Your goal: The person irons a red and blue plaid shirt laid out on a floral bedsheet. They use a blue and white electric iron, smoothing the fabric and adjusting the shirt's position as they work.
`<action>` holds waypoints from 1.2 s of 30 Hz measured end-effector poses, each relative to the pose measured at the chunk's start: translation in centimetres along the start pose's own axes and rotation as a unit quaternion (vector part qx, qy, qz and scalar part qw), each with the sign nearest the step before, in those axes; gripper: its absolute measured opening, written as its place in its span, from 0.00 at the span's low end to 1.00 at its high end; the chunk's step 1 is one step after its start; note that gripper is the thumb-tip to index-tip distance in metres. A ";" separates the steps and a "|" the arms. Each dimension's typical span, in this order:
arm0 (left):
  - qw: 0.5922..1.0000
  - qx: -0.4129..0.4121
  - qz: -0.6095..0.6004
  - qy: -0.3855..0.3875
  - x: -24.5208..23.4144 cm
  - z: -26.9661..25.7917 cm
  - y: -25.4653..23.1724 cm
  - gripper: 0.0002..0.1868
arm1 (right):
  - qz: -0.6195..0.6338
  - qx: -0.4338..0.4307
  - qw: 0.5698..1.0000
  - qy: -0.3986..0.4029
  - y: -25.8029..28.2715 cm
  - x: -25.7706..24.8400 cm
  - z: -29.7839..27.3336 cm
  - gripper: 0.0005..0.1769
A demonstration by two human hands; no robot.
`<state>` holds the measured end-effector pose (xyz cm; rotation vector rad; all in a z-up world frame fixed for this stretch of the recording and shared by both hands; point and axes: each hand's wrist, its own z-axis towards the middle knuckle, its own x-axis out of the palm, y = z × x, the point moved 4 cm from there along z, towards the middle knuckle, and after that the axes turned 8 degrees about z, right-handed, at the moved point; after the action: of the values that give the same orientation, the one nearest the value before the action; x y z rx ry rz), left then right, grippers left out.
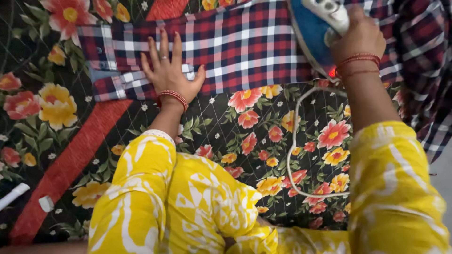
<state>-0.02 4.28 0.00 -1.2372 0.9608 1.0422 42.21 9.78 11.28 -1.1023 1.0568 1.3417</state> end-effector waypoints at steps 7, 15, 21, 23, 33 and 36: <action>1.000 -0.004 -0.007 -0.009 -1.0 -0.2 -0.3 0.51 | 0.072 0.127 0.984 0.101 -0.5 -1.7 -0.6 0.24; 1.000 0.000 0.006 -0.002 -0.9 -0.5 -0.5 0.51 | 0.073 0.181 0.968 0.156 1.6 -4.0 -8.1 0.21; 0.999 0.014 0.022 -0.037 -0.4 -0.8 -0.3 0.50 | 0.100 0.166 0.981 0.000 1.9 -1.3 -1.8 0.22; 0.999 0.016 0.022 -0.038 -0.5 -0.7 -0.6 0.50 | 0.084 0.186 0.979 0.005 1.7 -0.6 0.4 0.23; 0.999 0.008 0.034 -0.019 -0.3 -0.7 -0.5 0.51 | 0.065 0.194 0.970 0.134 -0.5 -2.9 -6.1 0.24; 0.999 0.010 0.041 -0.018 -0.3 -0.5 -0.4 0.51 | 0.056 0.187 0.975 0.101 -0.7 -2.5 -6.5 0.22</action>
<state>0.26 3.76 0.31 -1.1667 0.9977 1.1125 43.28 2.97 12.50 -0.9167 1.4727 1.0716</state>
